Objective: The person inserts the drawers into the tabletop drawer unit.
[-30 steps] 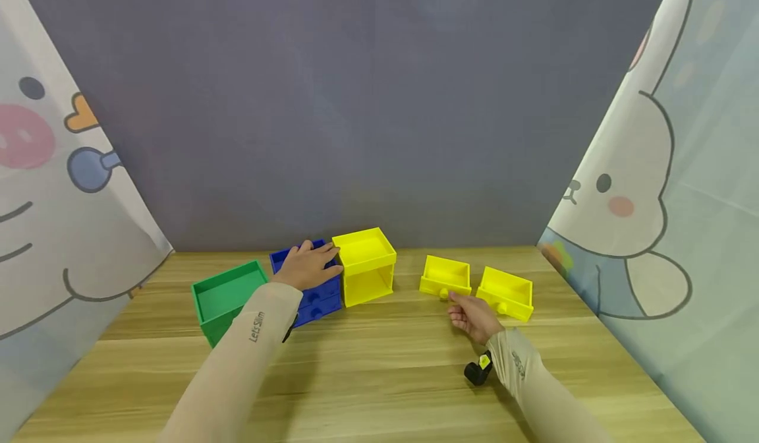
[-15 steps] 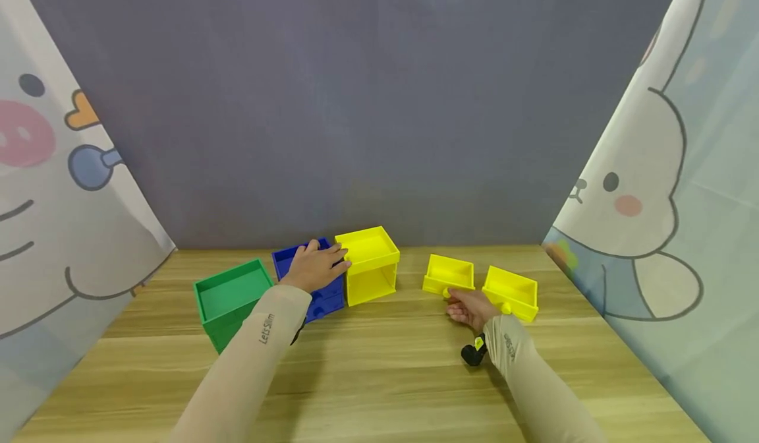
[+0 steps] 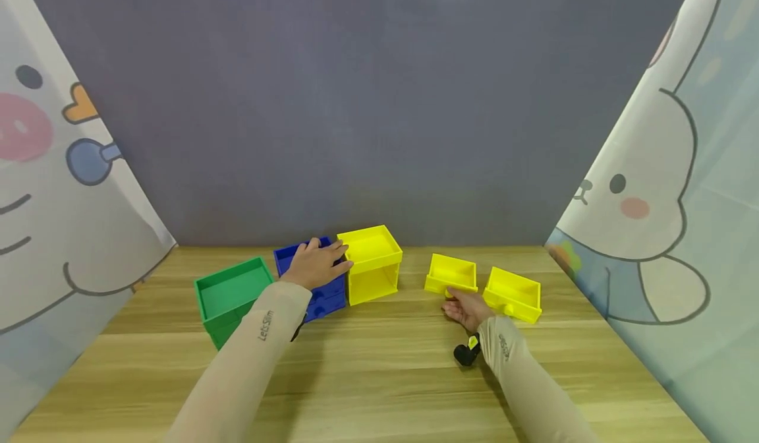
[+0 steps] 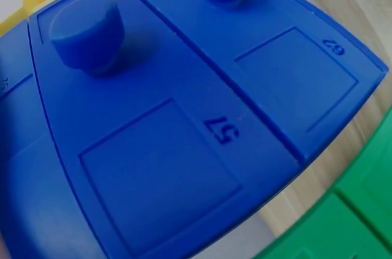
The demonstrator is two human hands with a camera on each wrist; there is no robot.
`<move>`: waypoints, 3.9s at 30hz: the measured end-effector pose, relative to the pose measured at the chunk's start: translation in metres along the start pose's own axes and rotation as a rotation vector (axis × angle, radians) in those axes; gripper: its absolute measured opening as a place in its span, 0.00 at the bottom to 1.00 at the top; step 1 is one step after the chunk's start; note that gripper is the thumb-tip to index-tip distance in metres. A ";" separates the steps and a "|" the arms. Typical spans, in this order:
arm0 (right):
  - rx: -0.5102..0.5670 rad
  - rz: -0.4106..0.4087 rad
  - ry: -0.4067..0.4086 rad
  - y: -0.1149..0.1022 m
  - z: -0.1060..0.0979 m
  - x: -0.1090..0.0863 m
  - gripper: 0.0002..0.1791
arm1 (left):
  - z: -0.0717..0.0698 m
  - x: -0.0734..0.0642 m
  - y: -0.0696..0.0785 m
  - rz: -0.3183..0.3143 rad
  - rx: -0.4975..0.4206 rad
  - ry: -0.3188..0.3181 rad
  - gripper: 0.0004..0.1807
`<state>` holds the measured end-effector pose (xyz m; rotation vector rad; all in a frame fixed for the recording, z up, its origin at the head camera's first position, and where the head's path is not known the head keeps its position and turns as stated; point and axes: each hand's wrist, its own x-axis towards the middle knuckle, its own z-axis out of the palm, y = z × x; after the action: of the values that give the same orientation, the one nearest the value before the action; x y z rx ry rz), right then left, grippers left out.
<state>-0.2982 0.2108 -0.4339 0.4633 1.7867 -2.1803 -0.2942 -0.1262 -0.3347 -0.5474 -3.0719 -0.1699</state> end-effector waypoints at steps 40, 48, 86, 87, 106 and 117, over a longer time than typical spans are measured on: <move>0.014 -0.148 -0.112 0.010 0.017 -0.046 0.11 | -0.006 0.005 0.004 0.014 -0.005 -0.053 0.30; -0.062 -0.154 -0.202 0.013 0.017 -0.060 0.10 | -0.003 0.006 0.002 0.015 -0.020 -0.069 0.30; -0.223 -0.167 -0.385 0.033 0.084 -0.063 0.09 | -0.006 0.004 0.007 -0.019 -0.066 -0.099 0.30; -0.219 -0.169 -0.384 0.034 0.084 -0.062 0.09 | -0.006 0.004 0.006 -0.016 -0.061 -0.096 0.30; -0.214 -0.141 -0.309 0.033 0.098 -0.049 0.06 | -0.007 0.003 0.007 -0.016 -0.041 -0.083 0.30; -0.170 -0.115 -0.278 0.033 0.098 -0.049 0.07 | -0.009 0.003 0.005 -0.007 -0.054 -0.111 0.31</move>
<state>-0.2461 0.1091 -0.4251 0.0175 1.8587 -2.0228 -0.2958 -0.1214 -0.3251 -0.5668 -3.1861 -0.2302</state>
